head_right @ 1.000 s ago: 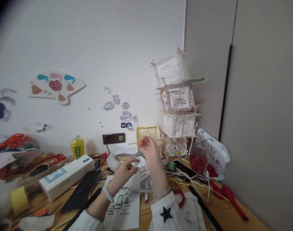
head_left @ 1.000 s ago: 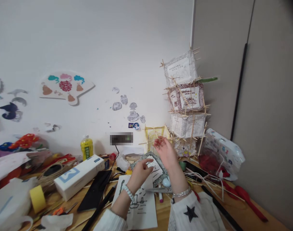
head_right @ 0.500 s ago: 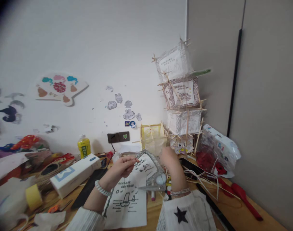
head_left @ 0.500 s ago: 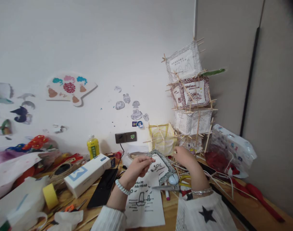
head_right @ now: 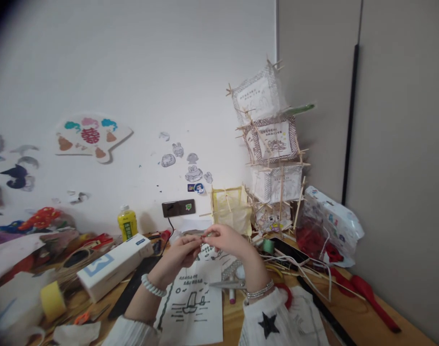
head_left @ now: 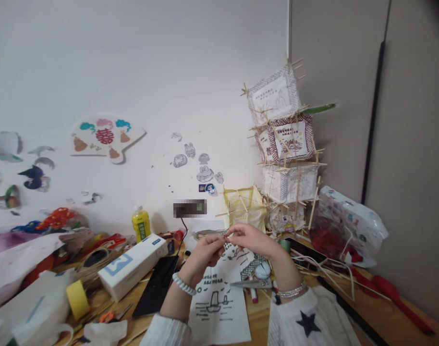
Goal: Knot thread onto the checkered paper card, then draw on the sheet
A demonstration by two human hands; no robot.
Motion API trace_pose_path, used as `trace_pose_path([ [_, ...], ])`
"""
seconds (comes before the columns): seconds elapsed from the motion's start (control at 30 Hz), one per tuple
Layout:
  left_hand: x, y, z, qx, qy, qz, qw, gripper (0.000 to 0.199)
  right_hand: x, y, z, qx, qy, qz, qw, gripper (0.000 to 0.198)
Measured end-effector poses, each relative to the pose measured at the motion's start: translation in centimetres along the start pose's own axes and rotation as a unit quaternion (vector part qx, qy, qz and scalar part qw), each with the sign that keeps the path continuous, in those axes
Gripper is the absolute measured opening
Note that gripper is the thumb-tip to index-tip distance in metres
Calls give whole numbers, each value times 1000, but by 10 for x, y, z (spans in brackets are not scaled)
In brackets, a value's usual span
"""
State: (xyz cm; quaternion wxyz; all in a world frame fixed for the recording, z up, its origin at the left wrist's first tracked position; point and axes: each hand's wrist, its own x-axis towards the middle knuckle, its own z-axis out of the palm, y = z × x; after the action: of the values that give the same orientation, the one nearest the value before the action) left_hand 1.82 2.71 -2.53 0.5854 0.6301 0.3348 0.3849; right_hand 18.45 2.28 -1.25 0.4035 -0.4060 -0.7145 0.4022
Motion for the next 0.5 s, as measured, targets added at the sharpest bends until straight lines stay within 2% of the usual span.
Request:
trace_pose_path([
  [0.3, 2, -1, 4, 37, 18, -14, 999, 32, 6, -1, 7, -59, 66, 1, 996, 8],
  [0.5, 5, -5, 3, -17, 135, 25, 990, 26, 7, 1, 7, -115, 93, -3, 989, 10],
])
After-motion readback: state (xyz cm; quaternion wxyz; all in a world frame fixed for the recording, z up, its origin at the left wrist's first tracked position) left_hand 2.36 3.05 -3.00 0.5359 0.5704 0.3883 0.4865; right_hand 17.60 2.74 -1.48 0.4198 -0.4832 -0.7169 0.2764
